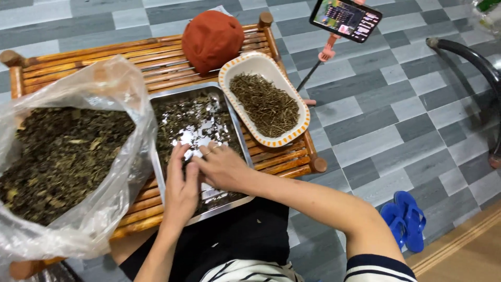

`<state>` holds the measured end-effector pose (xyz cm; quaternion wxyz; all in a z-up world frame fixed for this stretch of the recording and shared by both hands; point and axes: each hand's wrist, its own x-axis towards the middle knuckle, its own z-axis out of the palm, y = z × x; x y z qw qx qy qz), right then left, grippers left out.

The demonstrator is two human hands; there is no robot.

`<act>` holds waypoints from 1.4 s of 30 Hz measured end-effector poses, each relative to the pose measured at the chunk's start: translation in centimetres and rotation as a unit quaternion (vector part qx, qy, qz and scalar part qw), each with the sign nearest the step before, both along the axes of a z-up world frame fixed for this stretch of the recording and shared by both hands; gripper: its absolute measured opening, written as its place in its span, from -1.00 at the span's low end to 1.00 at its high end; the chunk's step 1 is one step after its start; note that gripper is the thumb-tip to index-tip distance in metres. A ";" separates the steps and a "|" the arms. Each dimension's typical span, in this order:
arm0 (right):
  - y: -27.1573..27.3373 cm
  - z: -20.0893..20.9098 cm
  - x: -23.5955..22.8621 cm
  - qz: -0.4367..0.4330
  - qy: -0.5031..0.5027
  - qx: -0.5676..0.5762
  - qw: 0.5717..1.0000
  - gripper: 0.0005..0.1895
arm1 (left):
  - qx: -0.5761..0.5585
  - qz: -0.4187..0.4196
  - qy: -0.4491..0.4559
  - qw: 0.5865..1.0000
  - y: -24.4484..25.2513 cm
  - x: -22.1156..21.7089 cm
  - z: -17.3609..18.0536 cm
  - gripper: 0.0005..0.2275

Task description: Sorting dried tea leaves by hand on a bamboo table, separating them into different containers.

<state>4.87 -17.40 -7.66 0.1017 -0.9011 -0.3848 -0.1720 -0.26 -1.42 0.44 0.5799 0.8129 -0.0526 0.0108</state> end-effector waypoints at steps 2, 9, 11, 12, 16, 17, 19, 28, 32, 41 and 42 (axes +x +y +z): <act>0.1 0.0 0.5 0.028 0.004 0.004 1.000 -0.64 | -0.017 0.006 0.008 1.000 -0.1 0.0 0.2 -0.56; -0.8 4.8 3.2 0.175 0.029 0.079 0.981 -0.79 | -0.149 0.070 0.055 0.985 -0.5 0.3 1.9 -0.59; -0.7 5.5 3.9 0.203 0.021 0.106 0.973 -0.80 | -0.232 0.106 0.055 0.965 -0.8 0.2 2.1 -0.60; -0.8 5.8 4.3 0.222 0.010 0.129 0.966 -0.80 | -0.317 0.132 0.052 0.938 -1.0 0.2 2.3 -0.60; 0.8 5.1 4.8 0.309 -0.035 0.214 0.926 -0.74 | -0.442 0.148 0.131 0.875 -2.0 0.3 1.9 -0.60; 0.9 5.4 4.6 0.330 -0.034 0.211 0.920 -0.81 | -0.488 0.178 0.216 0.827 -2.7 0.5 2.7 -0.50; 1.0 6.5 4.1 0.347 -0.032 0.211 0.913 -0.85 | -0.528 0.204 0.302 0.767 -3.2 0.3 2.4 -0.41; 0.7 7.3 4.2 0.381 -0.014 0.223 0.897 -0.89 | -0.752 -0.001 0.237 0.615 -3.3 0.1 -0.3 -0.56; 0.7 7.0 3.5 0.372 -0.012 0.238 0.897 -0.86 | -0.765 0.037 0.271 0.583 -2.8 -0.6 -2.6 -0.57; 0.5 8.1 3.4 0.367 0.015 0.266 0.892 -0.80 | -0.759 0.125 0.289 0.570 -2.4 -0.8 -4.6 -0.74; 0.6 8.1 3.3 0.369 0.024 0.272 0.888 -0.78 | -0.754 0.130 0.297 0.571 -2.3 -0.7 -4.6 -0.73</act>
